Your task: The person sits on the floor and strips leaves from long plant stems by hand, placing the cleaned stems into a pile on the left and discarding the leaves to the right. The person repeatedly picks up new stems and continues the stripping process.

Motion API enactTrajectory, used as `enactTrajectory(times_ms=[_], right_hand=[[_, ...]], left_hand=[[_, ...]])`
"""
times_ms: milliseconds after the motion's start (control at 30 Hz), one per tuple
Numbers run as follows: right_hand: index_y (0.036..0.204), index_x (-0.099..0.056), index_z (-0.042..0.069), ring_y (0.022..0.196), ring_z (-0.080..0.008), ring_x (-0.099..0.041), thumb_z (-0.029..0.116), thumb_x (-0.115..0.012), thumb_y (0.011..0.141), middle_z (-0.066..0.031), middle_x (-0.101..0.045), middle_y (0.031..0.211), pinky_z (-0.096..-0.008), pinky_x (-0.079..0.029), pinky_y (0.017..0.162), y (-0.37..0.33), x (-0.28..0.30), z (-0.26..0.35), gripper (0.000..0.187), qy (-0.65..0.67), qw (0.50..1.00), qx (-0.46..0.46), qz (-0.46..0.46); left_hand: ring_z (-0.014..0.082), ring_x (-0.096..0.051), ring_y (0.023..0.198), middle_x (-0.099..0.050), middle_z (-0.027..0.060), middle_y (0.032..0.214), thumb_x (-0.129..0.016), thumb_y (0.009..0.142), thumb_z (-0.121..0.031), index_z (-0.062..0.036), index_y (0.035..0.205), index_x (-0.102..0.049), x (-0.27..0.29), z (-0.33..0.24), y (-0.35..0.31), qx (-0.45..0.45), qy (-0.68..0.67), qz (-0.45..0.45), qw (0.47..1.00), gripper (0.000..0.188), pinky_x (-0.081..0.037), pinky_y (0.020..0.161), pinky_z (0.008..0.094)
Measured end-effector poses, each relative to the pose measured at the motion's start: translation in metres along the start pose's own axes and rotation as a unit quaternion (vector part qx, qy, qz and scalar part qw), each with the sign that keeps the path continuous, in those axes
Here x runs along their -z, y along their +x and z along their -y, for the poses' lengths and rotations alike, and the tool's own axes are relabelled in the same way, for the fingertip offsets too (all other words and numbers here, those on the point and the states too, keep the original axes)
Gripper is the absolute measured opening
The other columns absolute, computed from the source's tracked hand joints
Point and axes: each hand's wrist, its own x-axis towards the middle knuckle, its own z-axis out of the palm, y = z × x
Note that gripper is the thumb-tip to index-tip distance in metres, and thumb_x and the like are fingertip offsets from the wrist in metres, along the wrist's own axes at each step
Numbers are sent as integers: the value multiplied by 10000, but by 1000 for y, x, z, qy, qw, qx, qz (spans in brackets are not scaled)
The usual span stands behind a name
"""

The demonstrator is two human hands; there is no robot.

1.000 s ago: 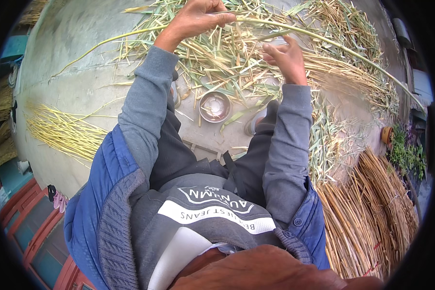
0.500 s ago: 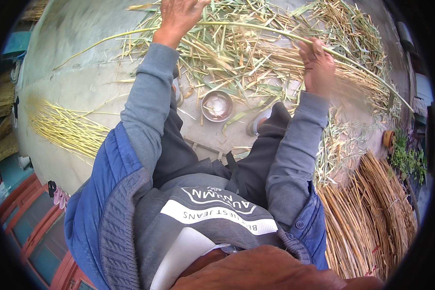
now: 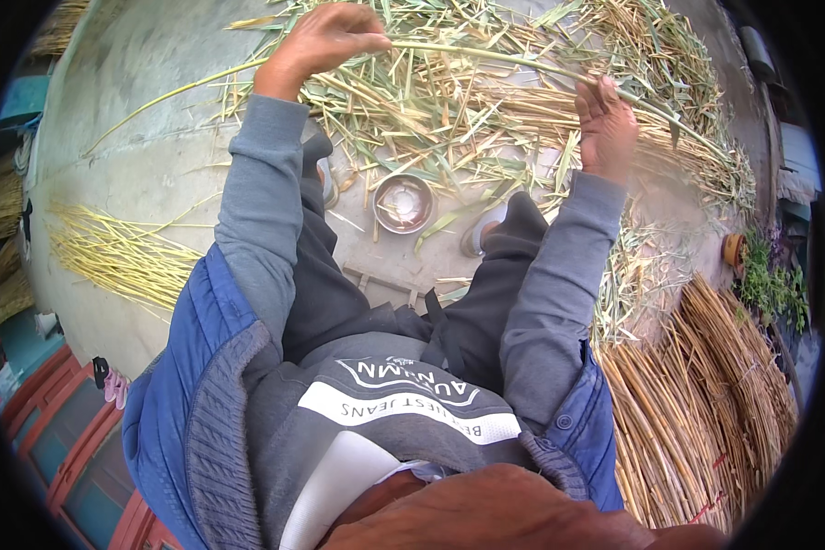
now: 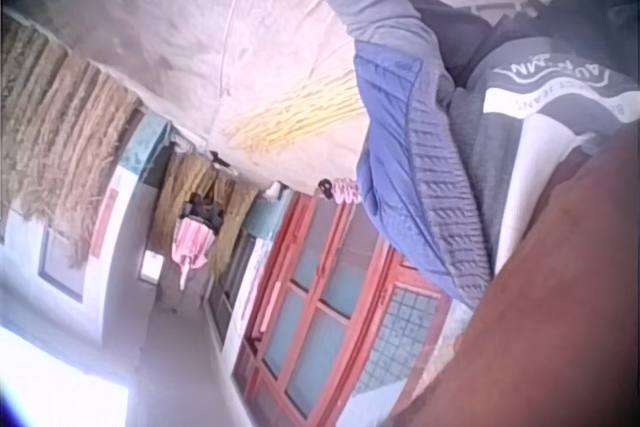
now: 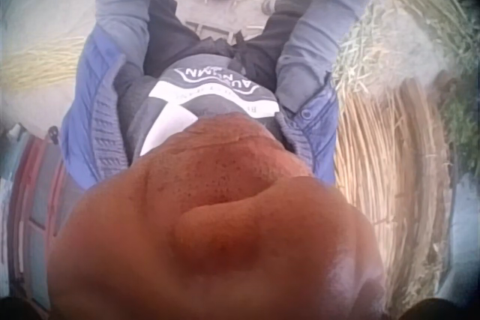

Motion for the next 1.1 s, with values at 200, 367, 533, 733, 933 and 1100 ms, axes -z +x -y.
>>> enactTrajectory(times_ms=[200, 367, 533, 733, 933, 1100], right_hand=[[1145, -636, -11, 932, -268, -756, 123, -735, 955, -157, -725, 1042, -292, -645, 758, -16, -29, -24, 253, -48, 996, 1, 73], [1163, -630, -34, 998, -284, -749, 97, -730, 953, -176, -721, 1077, -290, -649, 774, -29, -48, -39, 267, -47, 987, -23, 150], [1159, -628, -57, 993, -297, -750, 101, -686, 983, -199, -719, 1091, -305, -658, 785, -18, -29, -16, 244, -49, 992, 24, 113], [1181, -630, -63, 952, -289, -761, 120, -696, 979, -187, -739, 1049, -297, -651, 770, -21, -38, -31, 280, -61, 992, 21, 113], [1281, -622, -38, 1040, -276, -721, 129, -691, 983, -174, -707, 1164, -379, -603, 915, -33, -50, -44, 349, -75, 987, 5, 141], [1268, -605, -70, 1020, -267, -732, 91, -683, 979, -200, -720, 1144, -342, -627, 876, -33, -53, -45, 340, -71, 986, -4, 148]], left_hand=[[217, -712, 965, -755, 90, 1067, -836, 824, -373, -37, 1140, -718, -26, -17, 6, -95, 53, -90, 990, 477, -545, 827, 378], [173, -722, 788, -769, 57, 874, -812, 874, -298, -57, 982, -780, -77, -55, 22, -172, 24, -81, 981, 267, -559, 698, 338], [125, -673, 767, -734, 44, 830, -805, 891, -287, -55, 959, -779, -52, -41, 16, -103, -75, -15, 992, 242, -546, 713, 316], [167, -701, 841, -739, 70, 864, -823, 868, -283, -53, 1006, -764, -85, -63, 20, -96, -119, -30, 988, 275, -558, 752, 336], [197, -732, 781, -772, 64, 868, -801, 825, -467, -129, 971, -790, -118, -62, 31, -88, -137, -83, 983, 368, -569, 733, 338], [131, -712, 812, -766, 58, 926, -826, 865, -196, -59, 1010, -783, -102, -57, 29, -44, -320, -91, 942, 204, -566, 719, 284]])
